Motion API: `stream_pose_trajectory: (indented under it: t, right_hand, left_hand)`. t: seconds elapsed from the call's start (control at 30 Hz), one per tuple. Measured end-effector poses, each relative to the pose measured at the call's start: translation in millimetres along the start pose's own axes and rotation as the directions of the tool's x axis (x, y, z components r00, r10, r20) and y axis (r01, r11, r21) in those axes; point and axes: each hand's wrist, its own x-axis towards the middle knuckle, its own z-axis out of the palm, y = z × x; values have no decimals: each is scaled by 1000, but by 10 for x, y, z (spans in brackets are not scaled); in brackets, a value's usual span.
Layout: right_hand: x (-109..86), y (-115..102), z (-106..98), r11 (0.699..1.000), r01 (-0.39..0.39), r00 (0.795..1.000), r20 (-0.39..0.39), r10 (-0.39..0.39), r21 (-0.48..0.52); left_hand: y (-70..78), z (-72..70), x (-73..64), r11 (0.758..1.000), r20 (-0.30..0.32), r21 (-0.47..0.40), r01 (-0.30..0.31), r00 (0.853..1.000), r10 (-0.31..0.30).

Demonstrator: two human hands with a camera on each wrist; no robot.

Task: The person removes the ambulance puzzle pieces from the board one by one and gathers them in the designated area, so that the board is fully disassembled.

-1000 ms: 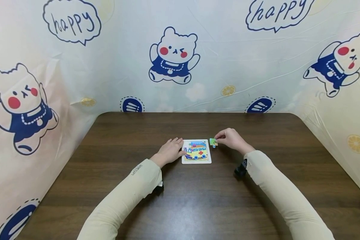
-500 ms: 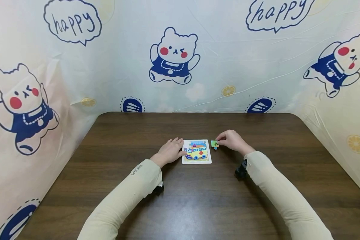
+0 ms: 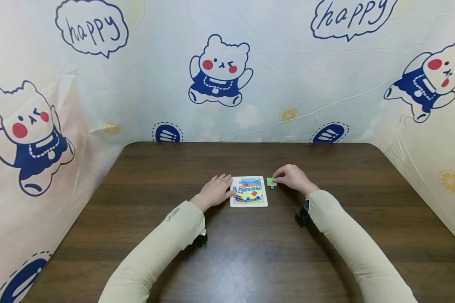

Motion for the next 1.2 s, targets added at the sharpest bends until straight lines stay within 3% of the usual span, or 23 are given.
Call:
stream_pose_trajectory:
  t: [0.53,1.2]
  right_hand:
    - [50,46,19,998,58,998,-15,-58,-13]
    - [49,41,14,997,73,997,-10,-73,-8]
  left_hand:
    - [17,-14,-17,1000,-13,15,-6,1000,6]
    - [5,-7,-10,1000,-13,10,-3,1000,3]
